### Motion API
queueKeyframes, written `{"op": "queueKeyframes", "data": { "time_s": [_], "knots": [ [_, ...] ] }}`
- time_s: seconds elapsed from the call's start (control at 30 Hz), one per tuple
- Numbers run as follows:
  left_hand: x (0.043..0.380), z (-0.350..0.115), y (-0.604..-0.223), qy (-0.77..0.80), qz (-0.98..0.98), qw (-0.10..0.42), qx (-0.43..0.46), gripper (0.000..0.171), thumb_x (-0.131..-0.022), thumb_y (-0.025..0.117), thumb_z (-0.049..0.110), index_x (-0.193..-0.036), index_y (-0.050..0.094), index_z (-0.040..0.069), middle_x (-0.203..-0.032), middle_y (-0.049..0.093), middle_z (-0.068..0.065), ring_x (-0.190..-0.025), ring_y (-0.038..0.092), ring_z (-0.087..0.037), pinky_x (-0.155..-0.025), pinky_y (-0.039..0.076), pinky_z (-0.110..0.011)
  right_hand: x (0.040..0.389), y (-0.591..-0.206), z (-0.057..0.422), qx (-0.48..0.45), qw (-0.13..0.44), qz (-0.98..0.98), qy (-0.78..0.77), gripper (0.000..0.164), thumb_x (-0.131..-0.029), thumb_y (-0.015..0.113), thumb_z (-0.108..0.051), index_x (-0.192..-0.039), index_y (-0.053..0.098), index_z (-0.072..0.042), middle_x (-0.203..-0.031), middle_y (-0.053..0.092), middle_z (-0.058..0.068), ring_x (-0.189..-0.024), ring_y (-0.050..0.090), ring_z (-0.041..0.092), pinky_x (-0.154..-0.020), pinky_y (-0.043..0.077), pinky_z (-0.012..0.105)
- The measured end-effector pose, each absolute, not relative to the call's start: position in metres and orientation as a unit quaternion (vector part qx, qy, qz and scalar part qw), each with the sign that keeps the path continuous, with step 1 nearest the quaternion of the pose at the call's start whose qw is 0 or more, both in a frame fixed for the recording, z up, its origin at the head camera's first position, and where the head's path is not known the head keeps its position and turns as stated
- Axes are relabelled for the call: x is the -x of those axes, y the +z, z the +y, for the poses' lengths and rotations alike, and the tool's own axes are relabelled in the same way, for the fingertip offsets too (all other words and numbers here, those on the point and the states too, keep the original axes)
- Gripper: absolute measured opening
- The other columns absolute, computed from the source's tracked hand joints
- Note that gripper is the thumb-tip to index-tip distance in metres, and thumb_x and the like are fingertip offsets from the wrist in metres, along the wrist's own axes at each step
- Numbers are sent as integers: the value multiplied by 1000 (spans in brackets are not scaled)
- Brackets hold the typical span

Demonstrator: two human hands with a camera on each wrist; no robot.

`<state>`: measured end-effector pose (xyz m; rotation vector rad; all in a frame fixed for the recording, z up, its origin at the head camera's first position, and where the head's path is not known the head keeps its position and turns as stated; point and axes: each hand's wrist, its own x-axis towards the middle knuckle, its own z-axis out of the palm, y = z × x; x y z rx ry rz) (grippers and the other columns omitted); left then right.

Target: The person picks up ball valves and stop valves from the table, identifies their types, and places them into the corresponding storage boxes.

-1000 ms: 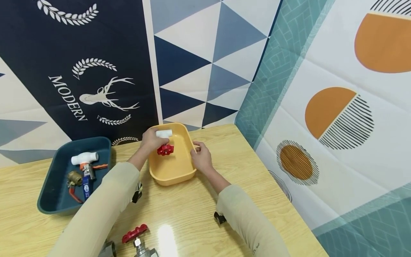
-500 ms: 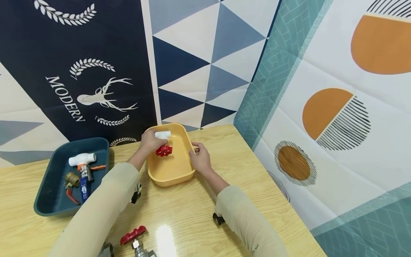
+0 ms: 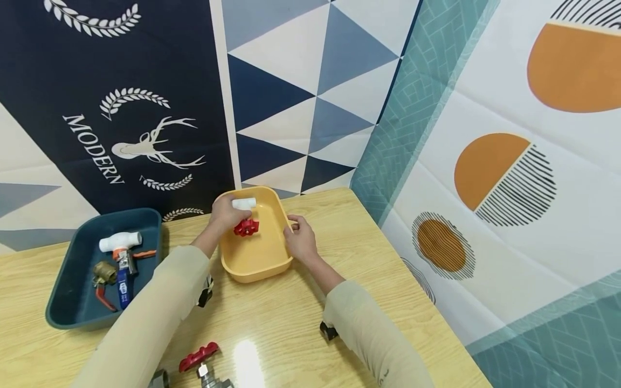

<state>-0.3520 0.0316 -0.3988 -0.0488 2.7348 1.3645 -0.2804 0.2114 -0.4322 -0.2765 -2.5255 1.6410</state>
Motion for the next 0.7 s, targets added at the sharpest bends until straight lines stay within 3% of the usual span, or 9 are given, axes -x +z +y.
{"op": "queueKeyframes", "data": {
  "time_s": [0.7],
  "knots": [
    [356, 38, -405, 424, 903, 71, 27, 57, -77, 72, 20, -123, 45, -1, -112, 53, -16, -101, 50, -29, -94, 48, -37, 280, -433, 211, 89, 54, -829, 549, 35, -91, 53, -10, -126, 54, -6, -93, 52, 6, -71, 43, 11, -60, 39, 20]
  ]
}}
